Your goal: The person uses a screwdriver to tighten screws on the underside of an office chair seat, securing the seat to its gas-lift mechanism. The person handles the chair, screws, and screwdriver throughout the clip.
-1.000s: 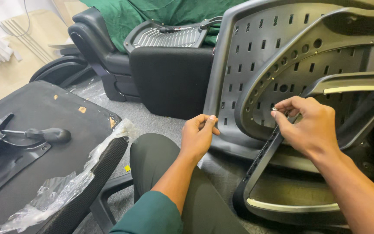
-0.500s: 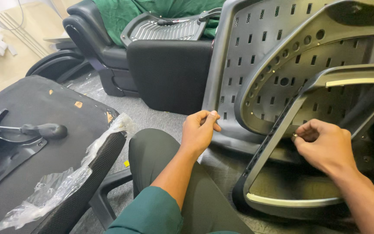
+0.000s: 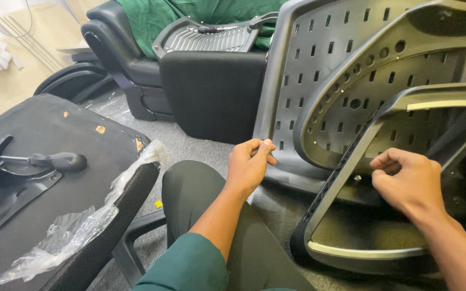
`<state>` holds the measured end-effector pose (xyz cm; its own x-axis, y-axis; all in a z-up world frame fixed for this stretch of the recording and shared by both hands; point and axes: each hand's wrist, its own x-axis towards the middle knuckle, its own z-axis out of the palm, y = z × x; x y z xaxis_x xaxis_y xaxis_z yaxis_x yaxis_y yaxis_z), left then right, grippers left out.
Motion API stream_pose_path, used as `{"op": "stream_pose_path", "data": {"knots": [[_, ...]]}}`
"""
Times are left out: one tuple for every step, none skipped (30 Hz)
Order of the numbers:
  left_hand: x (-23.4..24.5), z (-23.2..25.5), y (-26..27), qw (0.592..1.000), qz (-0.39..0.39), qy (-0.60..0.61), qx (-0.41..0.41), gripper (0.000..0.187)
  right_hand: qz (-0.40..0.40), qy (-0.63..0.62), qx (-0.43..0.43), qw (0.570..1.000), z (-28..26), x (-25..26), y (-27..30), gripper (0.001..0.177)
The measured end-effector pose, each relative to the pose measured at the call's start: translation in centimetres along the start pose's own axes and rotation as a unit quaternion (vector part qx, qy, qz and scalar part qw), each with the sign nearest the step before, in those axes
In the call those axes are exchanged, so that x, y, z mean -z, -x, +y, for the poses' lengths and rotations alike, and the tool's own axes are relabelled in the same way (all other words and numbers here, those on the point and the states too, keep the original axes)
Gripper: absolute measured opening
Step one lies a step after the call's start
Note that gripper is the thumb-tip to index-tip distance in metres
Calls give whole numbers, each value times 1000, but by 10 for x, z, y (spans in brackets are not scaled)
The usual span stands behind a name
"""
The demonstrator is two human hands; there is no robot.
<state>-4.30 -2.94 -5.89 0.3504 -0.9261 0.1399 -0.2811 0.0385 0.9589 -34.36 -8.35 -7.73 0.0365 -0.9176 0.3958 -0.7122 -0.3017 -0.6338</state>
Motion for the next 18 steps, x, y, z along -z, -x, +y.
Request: {"op": "stream_pose_path", "data": {"knots": [[0,0,1,1000,-2,5,-3,34,10,-4,-2,1000,-3,1,1,20],[0,0,1,1000,-2,9,-6,34,19,-9,-2,1000,-8,2,0,19],[0,1,2,1000,-2,13,-10,34,29,-14,-2,999,-13,2,0,18],[0,2,3,1000,2,14,-13,34,40,-24,14,999,-18,1,-1,16],[1,3,5,1000,6,15,-17,34,52,-34,30,998,-23,1,-2,15],[2,5,5,1000,11,16,-21,34,64,-45,47,996,-29,0,-4,14],[3,7,5,999,18,22,-20,32,73,-52,71,993,-35,0,-5,13],[3,9,6,999,25,29,-19,30,81,-59,94,990,-41,0,-7,14],[4,11,7,999,32,35,-19,29,89,-66,117,987,-46,-1,-8,14],[4,13,8,999,36,32,-25,26,93,-72,123,985,-52,-1,-9,13],[5,15,9,998,40,29,-31,26,96,-79,128,984,-58,-2,-9,12],[7,16,10,998,44,26,-37,30,99,-86,133,982,-64,-4,-9,11],[9,17,12,998,37,31,-42,33,100,-89,145,980,-69,-5,-9,12],[12,17,13,998,31,37,-46,37,98,-92,157,978,-74,-6,-9,14],[15,16,15,998,26,42,-50,41,97,-96,168,976,-79,-8,-8,15],[17,17,15,997,29,31,-61,40,88,-106,165,977,-85,-11,-8,16],[20,17,15,997,33,20,-71,40,78,-117,162,977,-90,-14,-8,16],[23,18,15,996,37,8,-82,40,70,-127,160,976,-96,-17,-9,16]]}}
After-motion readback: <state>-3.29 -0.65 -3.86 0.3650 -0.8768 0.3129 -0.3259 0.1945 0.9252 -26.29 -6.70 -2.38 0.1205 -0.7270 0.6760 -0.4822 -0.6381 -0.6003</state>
